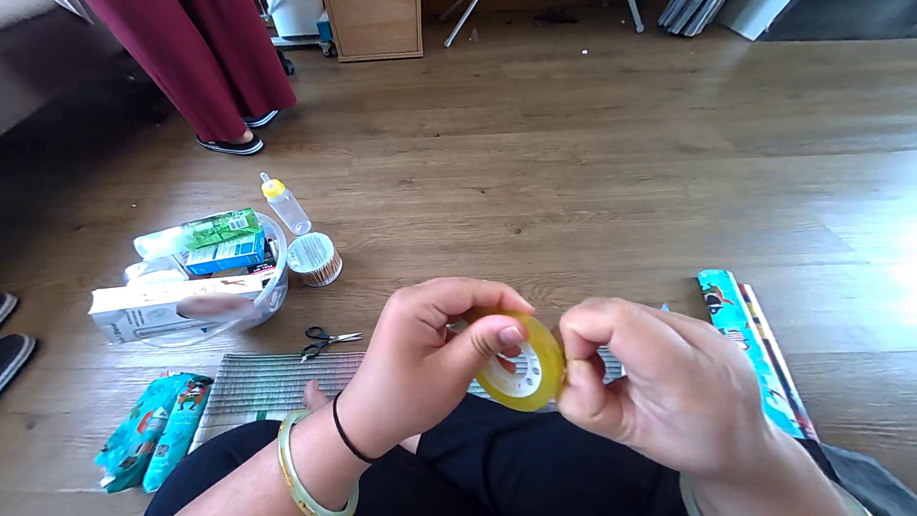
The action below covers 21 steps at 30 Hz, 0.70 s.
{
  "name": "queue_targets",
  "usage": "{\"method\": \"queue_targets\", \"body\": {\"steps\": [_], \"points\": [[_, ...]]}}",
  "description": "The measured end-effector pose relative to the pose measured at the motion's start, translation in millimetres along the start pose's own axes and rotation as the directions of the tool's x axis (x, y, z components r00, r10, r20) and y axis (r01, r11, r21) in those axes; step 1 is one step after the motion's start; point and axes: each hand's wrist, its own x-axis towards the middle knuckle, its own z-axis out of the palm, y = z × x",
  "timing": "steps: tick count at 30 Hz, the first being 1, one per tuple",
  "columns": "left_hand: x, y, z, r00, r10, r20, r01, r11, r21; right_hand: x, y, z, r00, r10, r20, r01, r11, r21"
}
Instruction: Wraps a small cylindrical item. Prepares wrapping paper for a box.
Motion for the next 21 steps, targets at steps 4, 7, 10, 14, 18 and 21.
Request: {"method": "queue_targets", "body": {"steps": [4,7,10,14,18,21], "points": [[1,-2,-1,1.0,-0.025,-0.002,0.025,0.997,-0.077,-1,1,0,0.998,0.035,-0.044,-0.03,0.994,0.104],[2,-2,-4,1.0,-0.016,0.003,0.016,0.996,-0.085,-1,5,-6,0.982,0.16,-0.1,-0.123,0.944,0.305],[2,-1,-6,1.0,0.005,0.007,-0.005,0.999,-0.053,1,7,-11,0.977,0.198,-0.08,-0.159,0.924,0.347],[3,0,-7,0.999,0.04,0.003,-0.04,0.998,0.041,3,2,-9,0.99,0.142,-0.022,-0.129,0.947,0.294],[2,2,-7,0.999,0.049,-0.009,-0.048,0.992,0.12,3,0,-12,0.99,0.137,-0.028,-0.128,0.969,0.212],[2,3,-7,0.997,0.071,-0.013,-0.068,0.985,0.156,2,-3,-12,0.984,0.176,-0.021,-0.17,0.969,0.179]]}}
